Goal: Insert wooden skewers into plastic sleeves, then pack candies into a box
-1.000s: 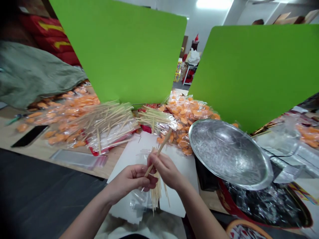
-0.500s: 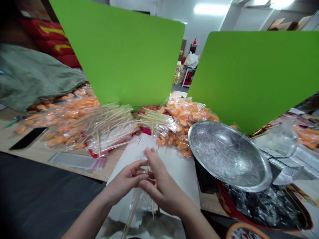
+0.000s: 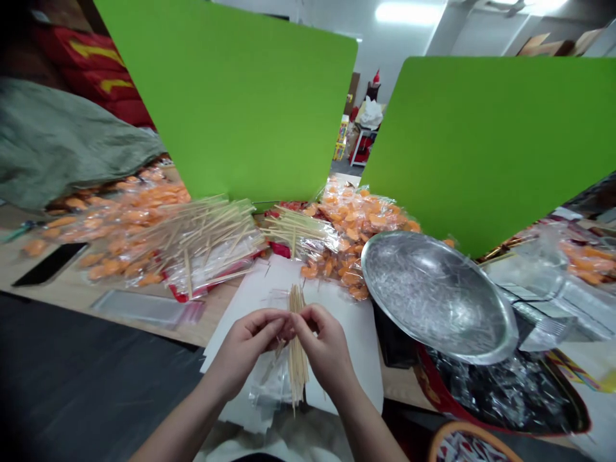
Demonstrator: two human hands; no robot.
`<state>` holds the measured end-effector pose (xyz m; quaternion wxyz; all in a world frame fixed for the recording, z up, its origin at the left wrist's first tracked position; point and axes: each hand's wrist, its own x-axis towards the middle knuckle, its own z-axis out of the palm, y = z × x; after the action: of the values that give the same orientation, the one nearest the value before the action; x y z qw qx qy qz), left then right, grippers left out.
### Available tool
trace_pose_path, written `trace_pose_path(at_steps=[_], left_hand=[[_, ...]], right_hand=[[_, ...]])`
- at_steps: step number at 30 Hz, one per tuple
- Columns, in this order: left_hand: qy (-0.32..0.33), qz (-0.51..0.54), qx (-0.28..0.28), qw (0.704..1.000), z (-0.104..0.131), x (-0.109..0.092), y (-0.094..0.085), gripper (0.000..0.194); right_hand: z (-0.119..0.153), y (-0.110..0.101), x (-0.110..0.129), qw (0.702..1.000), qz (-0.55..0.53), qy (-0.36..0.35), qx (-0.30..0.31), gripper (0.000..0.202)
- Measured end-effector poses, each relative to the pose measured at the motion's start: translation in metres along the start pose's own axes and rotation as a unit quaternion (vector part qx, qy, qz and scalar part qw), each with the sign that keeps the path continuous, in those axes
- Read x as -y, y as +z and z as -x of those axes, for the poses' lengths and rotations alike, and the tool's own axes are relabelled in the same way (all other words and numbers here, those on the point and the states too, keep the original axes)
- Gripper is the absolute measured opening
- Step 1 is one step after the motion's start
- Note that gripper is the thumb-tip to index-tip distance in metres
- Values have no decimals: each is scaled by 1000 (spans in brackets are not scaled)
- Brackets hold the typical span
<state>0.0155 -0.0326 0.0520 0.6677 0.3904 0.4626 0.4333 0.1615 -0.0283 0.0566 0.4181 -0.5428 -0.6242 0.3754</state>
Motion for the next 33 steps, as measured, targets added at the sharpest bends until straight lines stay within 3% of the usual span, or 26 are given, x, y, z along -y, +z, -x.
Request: trace_pose_path(at_steps=[2, 4, 7, 9, 12, 14, 18, 20, 23, 26, 29, 31, 33], left_hand=[[-12, 3, -10, 1000, 0, -1, 1, 26], [-18, 6, -16, 1000, 1, -1, 2, 27], [5, -12, -14, 1000, 1, 0, 4, 27], [35, -51, -9, 998, 2, 1, 4, 27], [73, -131, 7, 989, 2, 3, 2, 25], [79, -148, 11, 986, 2, 3, 3, 25], [50, -105, -3, 993, 1, -1, 9, 23], [7, -56, -12, 998, 0, -3, 10, 22], [-60, 14, -19, 998, 0, -3, 7, 26], [-92, 49, -15, 994, 1, -2, 1, 27], [-102, 77, 6, 992, 2, -4, -1, 24], [-111, 97, 24, 989, 3, -6, -1, 21], [-126, 117, 38, 984, 3, -8, 0, 18]], right_hand=[[4, -3, 1, 977, 115, -128, -128, 11], [8, -5, 5, 910, 243, -273, -198, 13], [11, -5, 13, 846, 359, -378, -113, 22], [9, -4, 17, 830, 396, -384, -75, 23], [5, -2, 18, 824, 415, -380, -68, 15], [3, 0, 16, 842, 387, -366, -79, 13], [-4, -4, 3, 916, 271, -270, -119, 12], [-11, -19, -5, 947, 228, -198, -115, 12], [-27, -64, -14, 971, 197, -116, -73, 13], [-49, -126, -27, 980, 172, -61, -84, 20], [-72, -180, -54, 968, 220, 47, -114, 32], [-81, -202, -74, 940, 294, 115, -133, 28], [-81, -211, -89, 916, 341, 146, -152, 27]])
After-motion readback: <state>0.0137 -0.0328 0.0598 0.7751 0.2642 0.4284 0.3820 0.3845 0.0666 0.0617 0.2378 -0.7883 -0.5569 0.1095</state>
